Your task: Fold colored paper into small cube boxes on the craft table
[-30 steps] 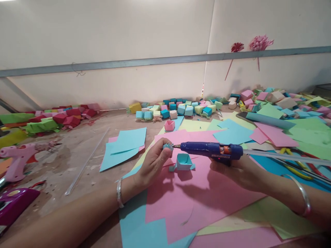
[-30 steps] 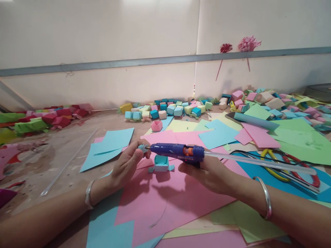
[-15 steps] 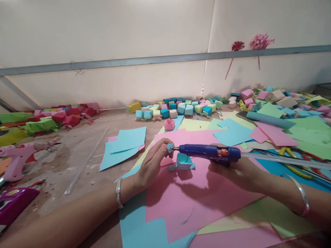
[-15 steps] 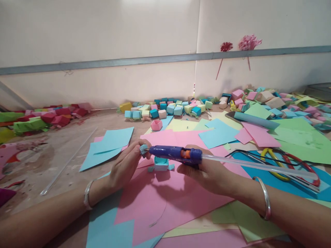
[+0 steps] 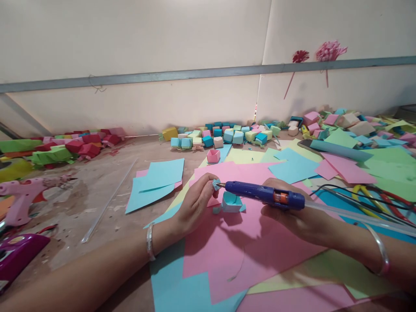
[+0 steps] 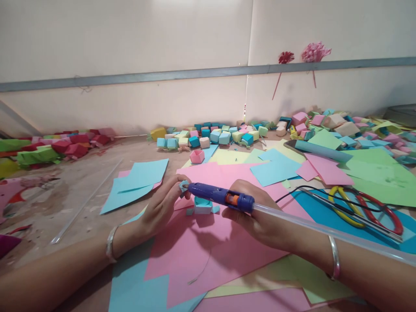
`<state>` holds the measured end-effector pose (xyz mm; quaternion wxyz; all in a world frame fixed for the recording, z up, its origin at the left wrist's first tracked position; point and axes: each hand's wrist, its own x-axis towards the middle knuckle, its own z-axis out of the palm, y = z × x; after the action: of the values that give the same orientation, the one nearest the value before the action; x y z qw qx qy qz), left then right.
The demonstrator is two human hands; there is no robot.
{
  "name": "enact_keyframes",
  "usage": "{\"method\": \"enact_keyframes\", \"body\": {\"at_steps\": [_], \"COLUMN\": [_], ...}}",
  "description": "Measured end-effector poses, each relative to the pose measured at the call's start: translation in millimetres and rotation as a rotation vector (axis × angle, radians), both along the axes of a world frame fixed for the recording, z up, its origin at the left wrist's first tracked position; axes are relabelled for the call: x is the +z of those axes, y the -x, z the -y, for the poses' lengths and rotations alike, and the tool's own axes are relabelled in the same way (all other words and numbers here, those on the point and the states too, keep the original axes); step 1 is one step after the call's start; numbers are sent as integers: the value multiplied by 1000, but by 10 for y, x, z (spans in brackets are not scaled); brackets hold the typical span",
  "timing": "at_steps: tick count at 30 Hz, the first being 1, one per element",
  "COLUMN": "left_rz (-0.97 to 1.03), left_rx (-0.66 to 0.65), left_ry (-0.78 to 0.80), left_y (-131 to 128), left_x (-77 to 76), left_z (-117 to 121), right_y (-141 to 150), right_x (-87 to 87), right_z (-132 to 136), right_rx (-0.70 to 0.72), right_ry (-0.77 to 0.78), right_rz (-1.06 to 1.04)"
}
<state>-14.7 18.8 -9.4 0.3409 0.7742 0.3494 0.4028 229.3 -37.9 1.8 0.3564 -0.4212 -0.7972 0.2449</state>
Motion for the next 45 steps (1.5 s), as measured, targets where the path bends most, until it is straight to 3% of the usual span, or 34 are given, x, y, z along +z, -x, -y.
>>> {"method": "enact_keyframes", "body": {"at_steps": [12,16,45], "left_rz": [-21,-7,-3], "left_rx": [32,18,-12], "left_ry": [-42,-47,-24], "left_y": [-17,-11,-5], "left_x": [18,-14,-15], "left_z": [20,4,14], "right_y": [-12,5,31], "right_x": [-4,-19,10], "right_z": [-29,-23,-11], "right_rx": [-33,18,-10], "right_ry": [-82,-76,-133], "right_rz": [40,55,121]}}
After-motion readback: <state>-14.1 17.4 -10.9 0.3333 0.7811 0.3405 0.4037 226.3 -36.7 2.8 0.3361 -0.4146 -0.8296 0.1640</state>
